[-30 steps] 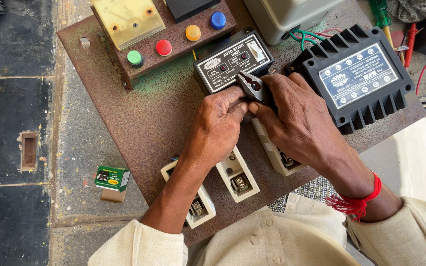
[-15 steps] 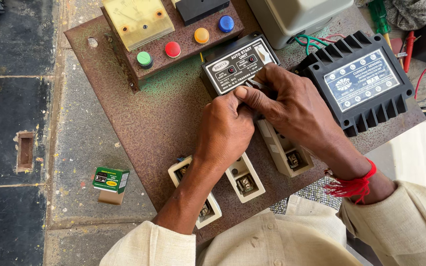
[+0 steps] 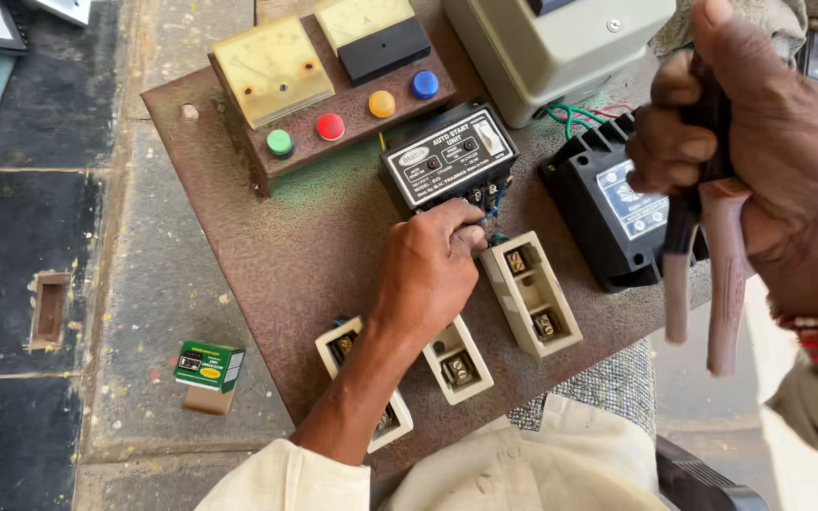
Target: The person connects wires to an auto start unit and fuse holders on an electrical board using pliers and by hand.
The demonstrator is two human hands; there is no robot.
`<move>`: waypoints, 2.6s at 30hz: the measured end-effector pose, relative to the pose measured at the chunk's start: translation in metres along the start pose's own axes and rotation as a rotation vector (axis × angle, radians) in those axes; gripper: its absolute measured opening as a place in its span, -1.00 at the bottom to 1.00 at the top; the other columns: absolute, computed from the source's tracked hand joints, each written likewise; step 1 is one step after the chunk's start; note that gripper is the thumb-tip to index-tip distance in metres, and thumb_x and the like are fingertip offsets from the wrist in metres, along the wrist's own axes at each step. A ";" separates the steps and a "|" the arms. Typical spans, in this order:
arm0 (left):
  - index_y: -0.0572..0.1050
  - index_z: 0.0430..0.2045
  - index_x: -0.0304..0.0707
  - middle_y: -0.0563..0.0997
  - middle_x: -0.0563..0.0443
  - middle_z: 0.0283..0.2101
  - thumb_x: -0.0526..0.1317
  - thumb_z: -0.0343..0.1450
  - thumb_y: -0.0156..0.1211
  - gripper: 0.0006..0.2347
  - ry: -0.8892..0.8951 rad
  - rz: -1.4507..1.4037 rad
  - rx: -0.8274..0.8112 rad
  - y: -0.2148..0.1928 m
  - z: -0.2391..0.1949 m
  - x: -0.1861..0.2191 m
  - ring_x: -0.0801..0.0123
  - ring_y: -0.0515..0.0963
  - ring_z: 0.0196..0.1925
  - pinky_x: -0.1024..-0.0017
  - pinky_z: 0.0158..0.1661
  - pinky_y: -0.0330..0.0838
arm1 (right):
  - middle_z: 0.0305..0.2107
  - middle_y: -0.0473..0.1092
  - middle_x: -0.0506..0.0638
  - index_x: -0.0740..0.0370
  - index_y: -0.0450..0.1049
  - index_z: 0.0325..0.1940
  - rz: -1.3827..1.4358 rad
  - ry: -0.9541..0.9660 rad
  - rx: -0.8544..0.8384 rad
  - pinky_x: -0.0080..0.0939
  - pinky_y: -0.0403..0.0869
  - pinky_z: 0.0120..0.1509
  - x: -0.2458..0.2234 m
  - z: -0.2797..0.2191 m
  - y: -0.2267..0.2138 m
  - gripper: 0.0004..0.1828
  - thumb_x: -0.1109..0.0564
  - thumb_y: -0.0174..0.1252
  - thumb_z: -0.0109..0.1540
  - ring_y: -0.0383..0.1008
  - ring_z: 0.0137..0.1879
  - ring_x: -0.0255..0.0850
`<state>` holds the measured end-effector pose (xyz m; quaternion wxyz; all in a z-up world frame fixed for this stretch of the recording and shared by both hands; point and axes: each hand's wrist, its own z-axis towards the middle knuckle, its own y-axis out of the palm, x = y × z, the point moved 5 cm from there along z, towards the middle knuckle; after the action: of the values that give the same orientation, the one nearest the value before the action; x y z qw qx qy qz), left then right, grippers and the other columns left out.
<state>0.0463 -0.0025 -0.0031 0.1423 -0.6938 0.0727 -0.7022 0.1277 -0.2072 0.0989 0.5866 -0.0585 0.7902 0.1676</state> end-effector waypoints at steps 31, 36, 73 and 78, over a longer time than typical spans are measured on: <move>0.63 -0.25 -0.35 0.73 -0.14 -0.36 -0.29 0.43 0.11 -0.83 0.042 0.063 0.102 -0.005 -0.003 -0.003 0.15 0.77 -0.30 0.28 -0.25 0.62 | -0.29 0.42 0.21 0.47 0.27 0.18 -1.805 -0.037 -0.035 0.04 0.49 -0.05 0.063 -0.056 0.061 -0.54 0.14 0.00 0.25 0.45 -0.20 0.03; 0.62 -0.29 -0.34 0.72 -0.10 -0.40 -0.30 0.44 0.08 -0.84 0.010 0.041 0.082 -0.006 -0.004 -0.001 0.23 0.77 -0.36 0.32 -0.32 0.63 | -0.23 0.41 0.30 0.42 0.30 0.19 -1.817 -0.049 0.058 0.09 0.48 0.08 0.063 -0.059 0.067 -0.46 0.12 0.10 0.15 0.47 -0.12 0.14; 0.61 -0.20 -0.47 0.72 -0.02 -0.27 -0.40 0.43 0.23 -0.87 -0.131 -0.545 -0.190 -0.003 -0.002 -0.018 0.57 0.66 -0.25 0.56 -0.17 0.59 | -0.39 0.29 0.19 0.28 0.29 0.02 -1.536 -0.046 -0.117 0.05 0.44 -0.10 0.082 -0.026 0.064 -0.66 0.17 0.06 0.17 0.38 -0.21 0.04; 0.60 -0.14 -0.48 0.72 -0.03 -0.17 -0.44 0.42 0.20 -0.83 -0.078 -0.562 -0.181 0.001 0.002 -0.022 0.58 0.66 -0.15 0.57 -0.07 0.57 | -0.36 0.27 0.17 0.35 0.34 -0.25 -1.624 -0.125 -0.108 0.06 0.44 -0.04 0.082 -0.011 0.069 -0.81 0.22 0.07 0.09 0.39 -0.17 0.06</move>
<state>0.0479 0.0032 -0.0243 -0.1174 -0.7233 -0.0652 -0.6774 0.0731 -0.1377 0.0377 0.5646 -0.6319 0.4578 -0.2689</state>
